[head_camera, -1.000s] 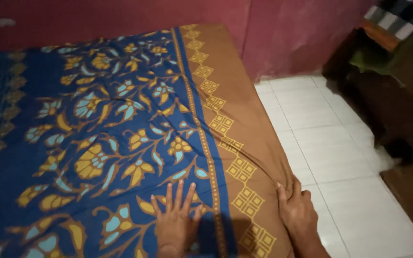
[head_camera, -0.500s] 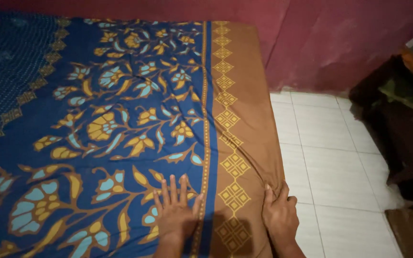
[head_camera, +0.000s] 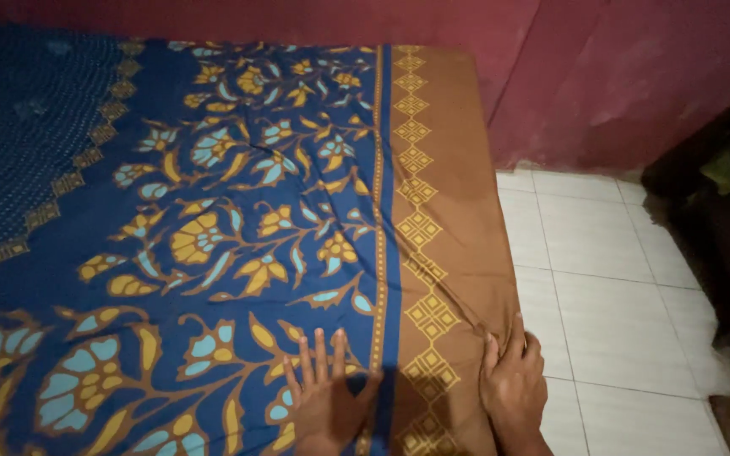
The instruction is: Straighten and arrange items on a bed and nearby desk.
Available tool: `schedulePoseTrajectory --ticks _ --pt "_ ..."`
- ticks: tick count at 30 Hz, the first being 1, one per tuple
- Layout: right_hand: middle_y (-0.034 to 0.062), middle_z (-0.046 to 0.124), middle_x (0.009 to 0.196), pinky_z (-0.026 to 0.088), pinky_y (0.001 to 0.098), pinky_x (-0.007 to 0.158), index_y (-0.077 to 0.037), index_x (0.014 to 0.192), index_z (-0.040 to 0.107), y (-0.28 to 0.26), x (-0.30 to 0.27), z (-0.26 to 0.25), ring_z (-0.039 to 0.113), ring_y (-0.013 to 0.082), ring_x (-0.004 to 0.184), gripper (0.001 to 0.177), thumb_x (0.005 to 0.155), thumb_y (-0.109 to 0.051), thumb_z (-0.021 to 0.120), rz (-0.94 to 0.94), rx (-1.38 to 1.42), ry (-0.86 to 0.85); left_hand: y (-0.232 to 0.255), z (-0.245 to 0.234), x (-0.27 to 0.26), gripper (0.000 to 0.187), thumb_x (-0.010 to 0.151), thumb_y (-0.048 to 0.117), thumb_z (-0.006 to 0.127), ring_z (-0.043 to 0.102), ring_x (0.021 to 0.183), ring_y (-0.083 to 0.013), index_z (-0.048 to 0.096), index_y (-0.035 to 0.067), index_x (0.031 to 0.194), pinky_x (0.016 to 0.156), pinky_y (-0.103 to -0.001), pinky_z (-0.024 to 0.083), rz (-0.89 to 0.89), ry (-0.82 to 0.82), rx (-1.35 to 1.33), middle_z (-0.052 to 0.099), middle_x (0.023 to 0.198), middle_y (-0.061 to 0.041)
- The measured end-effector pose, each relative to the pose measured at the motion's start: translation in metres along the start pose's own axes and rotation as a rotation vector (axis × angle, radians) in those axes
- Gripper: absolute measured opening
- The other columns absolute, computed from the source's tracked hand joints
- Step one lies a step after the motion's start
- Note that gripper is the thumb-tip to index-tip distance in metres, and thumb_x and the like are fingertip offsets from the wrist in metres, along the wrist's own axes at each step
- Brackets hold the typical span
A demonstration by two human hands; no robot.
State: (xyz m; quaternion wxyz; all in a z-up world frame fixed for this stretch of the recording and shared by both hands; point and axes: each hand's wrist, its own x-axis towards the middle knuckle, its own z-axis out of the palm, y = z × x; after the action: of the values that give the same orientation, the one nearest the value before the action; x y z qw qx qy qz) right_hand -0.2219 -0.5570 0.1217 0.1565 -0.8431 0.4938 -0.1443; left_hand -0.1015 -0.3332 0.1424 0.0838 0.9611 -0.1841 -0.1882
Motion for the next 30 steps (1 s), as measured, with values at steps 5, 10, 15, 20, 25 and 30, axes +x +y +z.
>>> schedulePoseTrajectory --ticks 5,10,15,20,25,30 --pt "0.0272 0.052 0.145 0.052 0.0518 0.094 -0.015 0.154 0.046 -0.007 0.022 0.005 0.055 0.0453 0.127 0.058 0.100 -0.034 0.055 -0.341 -0.006 0.222 -0.018 0.062 0.027 0.099 0.081 0.083 0.047 0.006 0.150 -0.0328 0.023 0.024 0.157 0.122 -0.061 -0.002 0.258 0.830 -0.027 0.020 0.159 -0.012" --pt "0.0234 0.049 0.152 0.047 0.0546 0.101 -0.016 0.147 0.053 -0.012 0.050 0.013 0.049 0.0421 0.138 0.054 0.099 -0.039 0.055 -0.485 -0.106 0.212 -0.014 0.058 0.026 0.098 0.078 0.082 0.047 0.007 0.152 -0.0317 0.024 0.026 0.156 0.118 -0.059 -0.002 0.210 0.817 -0.017 0.019 0.161 -0.010" --pt "0.0241 0.045 0.155 0.041 0.0576 0.105 -0.014 0.151 0.050 -0.016 0.088 0.028 0.043 0.0405 0.142 0.060 0.099 -0.044 0.053 -0.534 -0.079 0.172 -0.005 0.058 0.031 0.098 0.082 0.084 0.043 0.004 0.151 -0.0308 0.020 0.025 0.157 0.122 -0.062 -0.002 0.182 0.885 0.035 0.015 0.162 -0.008" --pt "0.0274 0.040 0.158 0.038 0.0606 0.103 -0.013 0.155 0.045 -0.021 0.117 0.036 0.039 0.0420 0.144 0.063 0.101 -0.046 0.051 -0.541 -0.008 0.104 0.004 0.058 0.037 0.092 0.090 0.084 0.032 0.002 0.152 -0.0306 0.018 0.024 0.159 0.124 -0.061 -0.005 0.124 0.919 0.125 0.014 0.163 -0.007" --pt "0.0289 0.038 0.158 0.040 0.0630 0.100 -0.013 0.156 0.045 -0.031 0.130 0.033 0.041 0.0420 0.143 0.065 0.099 -0.046 0.052 -0.521 0.054 0.078 0.006 0.060 0.039 0.086 0.092 0.084 0.020 -0.004 0.155 -0.0261 0.011 0.031 0.159 0.122 -0.056 -0.008 0.025 0.946 0.239 0.005 0.165 -0.002" --pt "0.0312 0.037 0.159 0.039 0.0635 0.100 -0.013 0.156 0.045 -0.033 0.146 0.040 0.042 0.0425 0.142 0.066 0.100 -0.047 0.052 -0.513 0.089 0.075 0.008 0.058 0.045 0.087 0.091 0.084 0.018 -0.006 0.156 -0.0285 0.008 0.030 0.158 0.124 -0.060 -0.007 0.052 0.998 0.299 0.002 0.164 -0.002"
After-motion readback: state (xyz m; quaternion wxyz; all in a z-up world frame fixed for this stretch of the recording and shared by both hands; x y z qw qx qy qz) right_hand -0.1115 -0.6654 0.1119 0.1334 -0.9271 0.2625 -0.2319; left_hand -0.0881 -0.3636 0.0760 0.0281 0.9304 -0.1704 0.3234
